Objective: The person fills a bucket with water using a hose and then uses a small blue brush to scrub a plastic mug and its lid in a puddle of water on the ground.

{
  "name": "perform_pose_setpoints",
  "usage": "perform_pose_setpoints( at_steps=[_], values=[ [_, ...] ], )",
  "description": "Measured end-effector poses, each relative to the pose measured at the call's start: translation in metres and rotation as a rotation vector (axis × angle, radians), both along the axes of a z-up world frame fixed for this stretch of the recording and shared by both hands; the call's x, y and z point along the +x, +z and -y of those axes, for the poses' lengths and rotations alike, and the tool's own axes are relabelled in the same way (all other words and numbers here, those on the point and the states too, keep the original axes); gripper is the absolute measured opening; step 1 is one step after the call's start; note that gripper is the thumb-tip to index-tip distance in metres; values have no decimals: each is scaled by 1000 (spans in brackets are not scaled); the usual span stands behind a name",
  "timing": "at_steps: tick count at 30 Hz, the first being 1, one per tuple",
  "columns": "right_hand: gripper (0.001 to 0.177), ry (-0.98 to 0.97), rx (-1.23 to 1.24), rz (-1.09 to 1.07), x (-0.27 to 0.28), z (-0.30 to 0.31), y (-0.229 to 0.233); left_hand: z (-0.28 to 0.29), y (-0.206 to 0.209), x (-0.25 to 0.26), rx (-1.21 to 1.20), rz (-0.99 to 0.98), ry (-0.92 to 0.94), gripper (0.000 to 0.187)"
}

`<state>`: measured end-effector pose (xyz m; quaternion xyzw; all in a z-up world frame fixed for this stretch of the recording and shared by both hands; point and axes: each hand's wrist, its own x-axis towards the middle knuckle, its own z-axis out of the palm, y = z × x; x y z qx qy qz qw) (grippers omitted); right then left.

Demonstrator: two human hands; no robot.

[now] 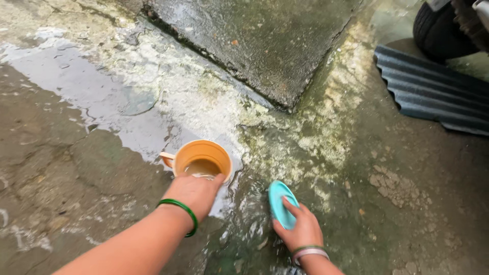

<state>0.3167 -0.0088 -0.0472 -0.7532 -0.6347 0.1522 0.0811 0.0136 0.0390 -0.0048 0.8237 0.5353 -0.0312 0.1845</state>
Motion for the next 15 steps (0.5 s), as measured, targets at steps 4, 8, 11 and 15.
perform_pose_setpoints(
  at_steps=[4, 8, 11, 15],
  values=[
    [69, -8, 17, 24, -28, 12, -21, -11, 4, 2, -83, -71, 25, 41],
    [66, 167, 156, -32, -71, -19, -27, -23, 3, 15, 7, -1, 49, 31],
    [62, 174, 214, 0, -78, -56, -23, -26, -2, 15, -57, -6, 44, 35],
    [67, 232, 185, -37, -81, -31, -22, -26, 0, 13, -56, -4, 43, 33]
  ],
)
